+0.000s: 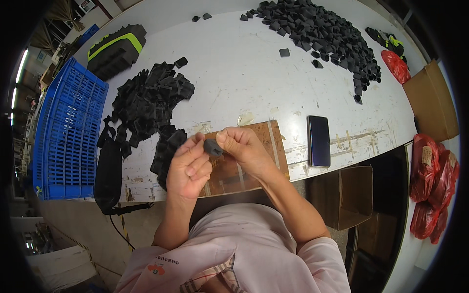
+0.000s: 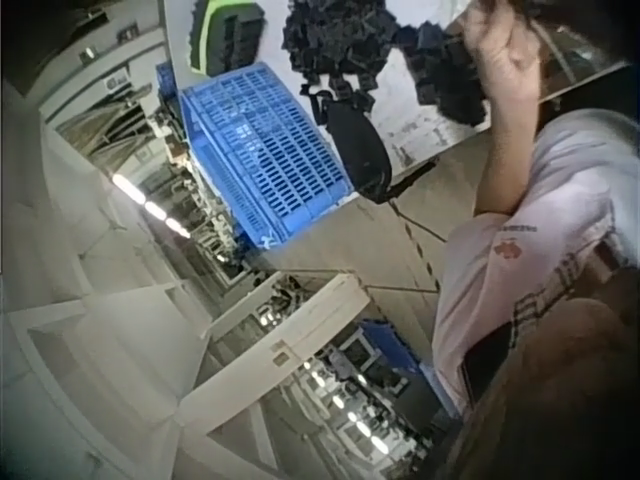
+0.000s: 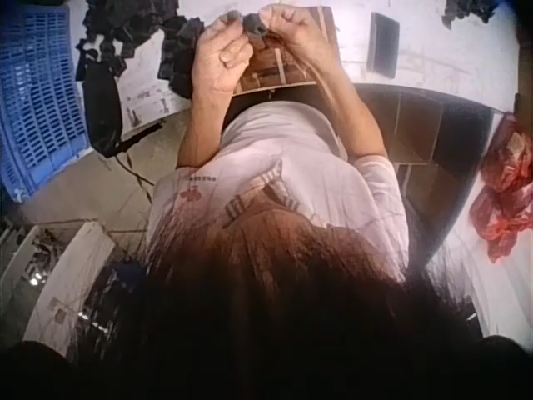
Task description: Inspecting and sorting small black rubber or plastic components on an industrial workbench.
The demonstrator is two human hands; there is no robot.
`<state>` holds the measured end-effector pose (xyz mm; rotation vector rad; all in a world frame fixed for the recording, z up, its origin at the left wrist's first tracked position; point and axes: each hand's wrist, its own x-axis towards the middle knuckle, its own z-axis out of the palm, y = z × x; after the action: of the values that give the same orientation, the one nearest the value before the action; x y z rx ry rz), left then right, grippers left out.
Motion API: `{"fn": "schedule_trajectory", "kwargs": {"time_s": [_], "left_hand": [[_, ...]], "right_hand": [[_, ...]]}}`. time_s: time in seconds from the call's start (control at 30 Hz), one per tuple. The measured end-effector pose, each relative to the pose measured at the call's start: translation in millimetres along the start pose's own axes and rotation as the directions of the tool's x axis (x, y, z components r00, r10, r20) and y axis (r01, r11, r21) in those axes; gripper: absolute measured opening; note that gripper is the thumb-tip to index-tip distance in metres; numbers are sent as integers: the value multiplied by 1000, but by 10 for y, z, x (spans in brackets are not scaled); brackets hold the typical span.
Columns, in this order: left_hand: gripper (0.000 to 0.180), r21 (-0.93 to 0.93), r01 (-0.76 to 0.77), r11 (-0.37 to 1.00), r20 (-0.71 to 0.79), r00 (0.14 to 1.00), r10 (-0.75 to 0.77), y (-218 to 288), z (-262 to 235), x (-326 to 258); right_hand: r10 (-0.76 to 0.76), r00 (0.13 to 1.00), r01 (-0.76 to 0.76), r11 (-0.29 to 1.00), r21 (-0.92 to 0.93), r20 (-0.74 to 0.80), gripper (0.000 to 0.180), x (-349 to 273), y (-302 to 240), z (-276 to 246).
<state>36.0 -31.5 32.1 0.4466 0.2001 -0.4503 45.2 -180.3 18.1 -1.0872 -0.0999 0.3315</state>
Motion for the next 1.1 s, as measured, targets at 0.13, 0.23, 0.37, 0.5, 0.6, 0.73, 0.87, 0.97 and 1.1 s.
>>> {"fn": "schedule_trajectory", "kwargs": {"time_s": [0.13,0.23,0.37,0.5,0.6,0.73,0.87,0.97,1.1], "left_hand": [[25,686,-402,606,98,877,471,-99,131,-74],[27,748,-663,-12,576,640,508,10,156,5],[14,714,-696,78,601,666,441,23,204,35],[10,627,-622,469,301,749,590,-101,155,-5],[8,292,-509,810,120,859,497,-26,225,-16],[9,290,-530,797,83,844,530,-69,189,-45],[10,463,-611,642,224,782,581,-117,-10,-35],[8,580,-570,582,164,782,602,-78,-20,-37],[13,601,-622,502,297,757,583,-45,-7,-94]], "right_hand": [[-4,1000,5,994,-110,7,31,-29,-65,-9],[-139,986,86,898,-432,-92,25,-105,-161,47],[-663,744,429,386,-817,77,27,-223,-232,150],[-686,681,442,105,-891,257,33,-205,-277,233],[-701,663,437,75,-896,264,27,-171,-326,316],[-714,649,468,104,-878,261,22,-152,-342,308],[-695,681,487,196,-851,230,18,-135,-79,130],[-595,755,402,85,-912,277,15,-194,252,-131],[-588,809,262,394,-881,-23,9,-435,-56,-83]]}}
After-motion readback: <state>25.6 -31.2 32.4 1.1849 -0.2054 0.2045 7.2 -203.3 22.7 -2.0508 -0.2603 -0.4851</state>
